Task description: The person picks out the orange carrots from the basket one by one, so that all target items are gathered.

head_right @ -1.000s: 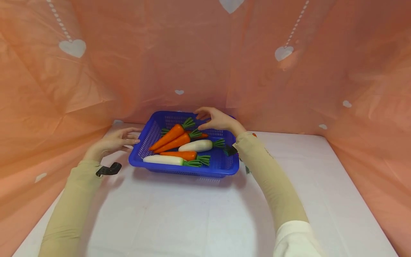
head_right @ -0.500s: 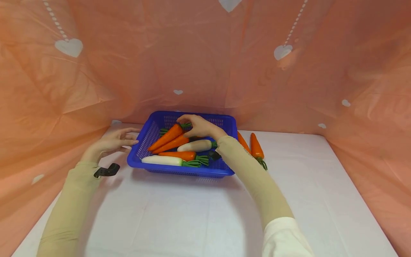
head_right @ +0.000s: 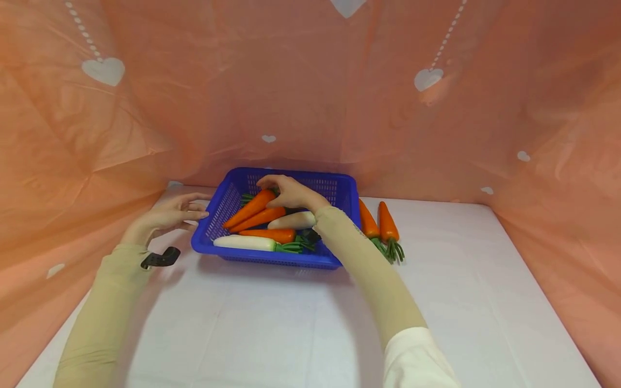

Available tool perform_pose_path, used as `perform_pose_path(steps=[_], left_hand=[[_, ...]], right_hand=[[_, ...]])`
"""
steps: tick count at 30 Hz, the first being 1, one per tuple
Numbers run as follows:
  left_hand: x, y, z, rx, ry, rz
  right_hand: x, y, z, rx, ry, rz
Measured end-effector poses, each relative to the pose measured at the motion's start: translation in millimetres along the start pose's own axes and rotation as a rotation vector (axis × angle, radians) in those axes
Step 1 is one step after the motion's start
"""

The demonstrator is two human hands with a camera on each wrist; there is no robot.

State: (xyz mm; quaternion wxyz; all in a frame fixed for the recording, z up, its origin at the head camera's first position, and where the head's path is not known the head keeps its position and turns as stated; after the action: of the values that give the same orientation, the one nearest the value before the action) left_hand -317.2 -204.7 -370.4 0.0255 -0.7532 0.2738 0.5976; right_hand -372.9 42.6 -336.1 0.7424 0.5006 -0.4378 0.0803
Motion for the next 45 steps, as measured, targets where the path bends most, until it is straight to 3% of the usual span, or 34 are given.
perform_pose_path(steps=[14,28,37,45], left_hand=[[-0.6,-1.5,0.5,0.004,0.007,-0.004],[0.3,-0.7,1.2,0.003,0.020,0.019],[-1.4,-0.7,0.8,0.011,0.017,0.026],[1.2,0.6,-0.7,-0.015,0.039,0.031]], right_hand=[[-2.3,-4.9,2.9,0.032,-0.067,0.003],[1.9,-3.0,9.2,-0.005,-0.056,-0.194],[-1.4,-3.7,11.3,0.029,-0.091,-0.198],[0.9,-6.1,10.7,0.067,-0.095,-0.318]])
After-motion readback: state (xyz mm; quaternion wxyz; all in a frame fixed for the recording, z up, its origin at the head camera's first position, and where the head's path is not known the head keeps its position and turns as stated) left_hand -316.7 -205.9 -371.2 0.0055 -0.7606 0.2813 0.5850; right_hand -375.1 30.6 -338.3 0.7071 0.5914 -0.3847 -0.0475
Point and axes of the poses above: each hand's wrist, its own z-axis towards the middle knuckle, its own y-axis out of the back of the hand, x = y × z, the point moved 6 cm from there along z, towards the middle knuckle, and after that the axes turned 4 degrees about y, right-handed, at the moved point
